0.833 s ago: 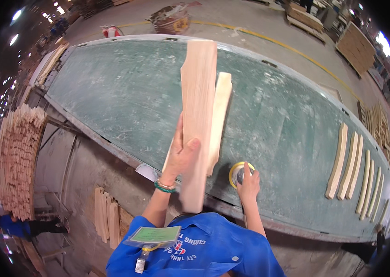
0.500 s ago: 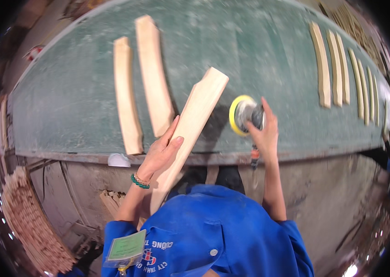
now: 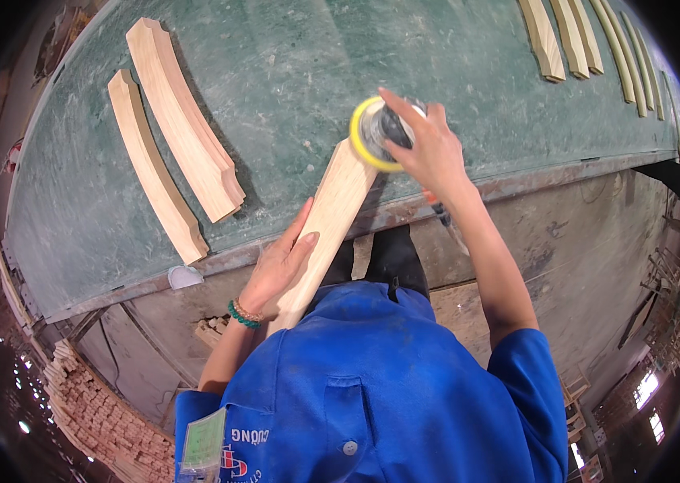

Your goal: The person uses a handheld orbital sander to smooth the surfaces of several long, light-colored wooden planks on a green workbench. They repeatedly pick up each plank, sand it, flip it to sand the other side, and then place it back on the table or stack it with others.

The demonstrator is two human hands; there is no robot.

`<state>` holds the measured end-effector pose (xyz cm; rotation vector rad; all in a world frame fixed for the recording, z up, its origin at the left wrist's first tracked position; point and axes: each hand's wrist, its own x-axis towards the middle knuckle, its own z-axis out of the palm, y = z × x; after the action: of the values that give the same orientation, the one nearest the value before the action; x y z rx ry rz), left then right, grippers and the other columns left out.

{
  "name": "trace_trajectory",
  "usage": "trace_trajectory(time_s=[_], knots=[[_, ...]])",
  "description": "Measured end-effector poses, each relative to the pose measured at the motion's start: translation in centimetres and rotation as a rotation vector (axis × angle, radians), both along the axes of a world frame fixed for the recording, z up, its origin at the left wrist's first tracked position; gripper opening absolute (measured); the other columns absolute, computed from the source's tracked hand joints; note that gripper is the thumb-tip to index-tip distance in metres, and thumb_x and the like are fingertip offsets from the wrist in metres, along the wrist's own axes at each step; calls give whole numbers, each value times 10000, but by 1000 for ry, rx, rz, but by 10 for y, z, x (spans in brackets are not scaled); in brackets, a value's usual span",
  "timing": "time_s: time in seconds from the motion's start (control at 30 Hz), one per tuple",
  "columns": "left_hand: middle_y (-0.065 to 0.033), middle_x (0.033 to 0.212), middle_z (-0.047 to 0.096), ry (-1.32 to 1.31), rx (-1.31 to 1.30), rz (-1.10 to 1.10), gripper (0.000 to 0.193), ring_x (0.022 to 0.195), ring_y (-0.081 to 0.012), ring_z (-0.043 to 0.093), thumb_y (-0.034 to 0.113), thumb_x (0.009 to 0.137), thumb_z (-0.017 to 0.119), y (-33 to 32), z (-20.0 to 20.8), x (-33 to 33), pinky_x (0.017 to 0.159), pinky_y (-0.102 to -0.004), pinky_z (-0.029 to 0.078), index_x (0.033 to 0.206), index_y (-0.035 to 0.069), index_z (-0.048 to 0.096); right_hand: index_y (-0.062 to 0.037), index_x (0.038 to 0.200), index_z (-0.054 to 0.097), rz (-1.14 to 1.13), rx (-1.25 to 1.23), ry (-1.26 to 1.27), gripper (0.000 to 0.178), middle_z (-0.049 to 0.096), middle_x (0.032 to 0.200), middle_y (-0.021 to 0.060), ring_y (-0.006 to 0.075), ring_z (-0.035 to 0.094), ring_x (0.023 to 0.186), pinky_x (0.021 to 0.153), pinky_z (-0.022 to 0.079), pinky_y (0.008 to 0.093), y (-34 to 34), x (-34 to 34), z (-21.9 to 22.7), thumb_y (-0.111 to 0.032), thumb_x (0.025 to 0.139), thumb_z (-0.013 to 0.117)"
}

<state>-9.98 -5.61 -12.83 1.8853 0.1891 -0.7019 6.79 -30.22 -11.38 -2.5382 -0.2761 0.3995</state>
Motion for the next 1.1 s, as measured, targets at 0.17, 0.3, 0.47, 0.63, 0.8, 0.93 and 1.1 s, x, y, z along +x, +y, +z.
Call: trace_trajectory(time_s=[0.17,0.3,0.47,0.63,0.8,0.93,1.1], knots=[[-196,1488,439,30,36,6,614,1350,-370,451,447,1020,438,-5,2,-2,1088,-382,372,1559,215,253,-425,1429,449,118,-36,-14,723,499,1124,195,377,649,946,824,555,430,12,0,1,-205,803,736],[-194,1484,445,141,51,16,609,1323,-386,477,474,1018,423,-8,10,3,1063,-392,400,1558,248,255,-431,1432,439,27,-47,3,728,502,1132,196,382,654,953,813,559,432,15,28,-2,-216,803,735],[-189,1463,471,82,67,22,610,1289,-414,499,484,1016,414,-10,9,-3,1039,-411,421,1558,261,246,-419,1416,466,158,-26,12,706,507,1162,205,397,664,935,825,560,440,17,6,-3,-168,807,721],[-182,1464,472,93,91,0,614,1287,-421,497,489,1018,405,-10,7,-4,1039,-414,421,1561,259,236,-414,1414,474,71,28,-23,699,503,1082,191,398,667,860,809,562,442,20,19,-4,-176,808,727],[-183,1470,468,129,43,25,609,1314,-389,487,471,1022,409,-10,4,-3,1053,-398,404,1561,241,241,-388,1390,500,141,9,3,704,473,1104,187,390,661,895,777,574,428,10,3,1,-148,777,750],[-165,1494,447,116,-64,74,612,1367,-341,440,438,1020,431,-9,-1,-4,1083,-368,370,1560,214,250,-367,1378,517,239,97,37,754,455,1122,174,381,637,952,787,569,440,-12,-43,11,-95,725,780],[-160,1510,428,100,-102,91,610,1387,-326,418,420,1019,432,-9,-7,-7,1100,-356,348,1561,204,251,-335,1375,529,194,198,3,808,450,1141,174,381,612,954,810,561,440,-36,-81,-3,-54,666,795]])
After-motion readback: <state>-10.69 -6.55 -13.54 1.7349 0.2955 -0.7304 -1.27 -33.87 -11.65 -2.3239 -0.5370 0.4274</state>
